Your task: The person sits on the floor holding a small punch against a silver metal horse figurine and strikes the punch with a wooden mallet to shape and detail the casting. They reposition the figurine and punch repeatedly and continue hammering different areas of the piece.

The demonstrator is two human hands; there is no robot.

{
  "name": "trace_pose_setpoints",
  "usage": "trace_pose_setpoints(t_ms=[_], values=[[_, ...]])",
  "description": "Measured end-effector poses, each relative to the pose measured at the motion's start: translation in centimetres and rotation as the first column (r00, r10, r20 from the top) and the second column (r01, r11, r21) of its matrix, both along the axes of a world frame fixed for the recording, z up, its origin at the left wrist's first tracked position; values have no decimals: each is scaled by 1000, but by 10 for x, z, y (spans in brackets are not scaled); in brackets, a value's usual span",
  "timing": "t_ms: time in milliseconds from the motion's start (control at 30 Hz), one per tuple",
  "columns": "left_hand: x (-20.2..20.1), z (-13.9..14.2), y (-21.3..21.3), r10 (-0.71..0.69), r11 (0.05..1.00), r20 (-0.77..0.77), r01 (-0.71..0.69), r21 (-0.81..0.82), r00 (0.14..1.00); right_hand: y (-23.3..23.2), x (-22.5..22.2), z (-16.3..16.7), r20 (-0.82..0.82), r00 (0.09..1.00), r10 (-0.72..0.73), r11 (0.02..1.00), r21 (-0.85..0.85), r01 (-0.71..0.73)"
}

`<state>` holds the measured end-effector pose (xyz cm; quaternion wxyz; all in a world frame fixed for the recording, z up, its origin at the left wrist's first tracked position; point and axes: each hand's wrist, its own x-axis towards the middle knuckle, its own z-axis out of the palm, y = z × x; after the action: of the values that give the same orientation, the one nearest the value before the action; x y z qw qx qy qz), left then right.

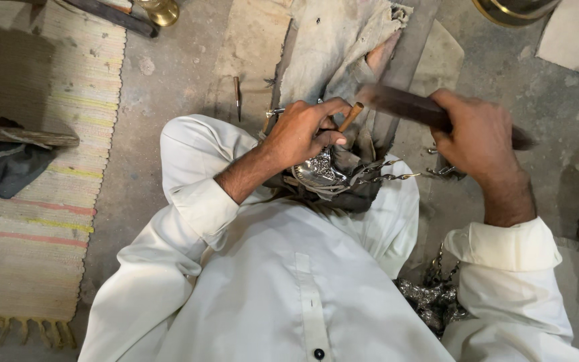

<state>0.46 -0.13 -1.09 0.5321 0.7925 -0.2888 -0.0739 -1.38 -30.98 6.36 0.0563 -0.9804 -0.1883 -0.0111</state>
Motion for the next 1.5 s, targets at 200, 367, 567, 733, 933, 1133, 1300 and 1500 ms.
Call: trace_pose_setpoints(t_ms=[200,367,567,733,933,1133,1300,1500], values=[[0,0,0,-7,1000,21,7,-8,1000,-3,-1,6,-184,978,-103,991,-107,84],[0,1,0,-1,1000,17,1,9,1000,-1,-2,6,-172,972,-160,987,-29,158],[1,2,0,-1,1000,43,2,-13,999,-3,-5,0,-159,978,-136,989,34,143],[2,1,1,-33,999,45,33,-13,998,-5,-10,0,-142,973,-181,979,67,192],[3,-1,0,-18,1000,27,18,10,999,-3,-15,1,-53,980,-193,978,71,197],[-1,-9,2,26,992,14,-24,-124,1000,2,-18,-2,-109,988,-108,983,-160,89],[-10,-17,15,244,880,-418,-381,-283,875,7,-21,0,-311,926,-212,975,-12,220],[-44,-24,8,367,851,-209,-418,-318,906,18,-19,4,-384,886,-260,950,63,306]])
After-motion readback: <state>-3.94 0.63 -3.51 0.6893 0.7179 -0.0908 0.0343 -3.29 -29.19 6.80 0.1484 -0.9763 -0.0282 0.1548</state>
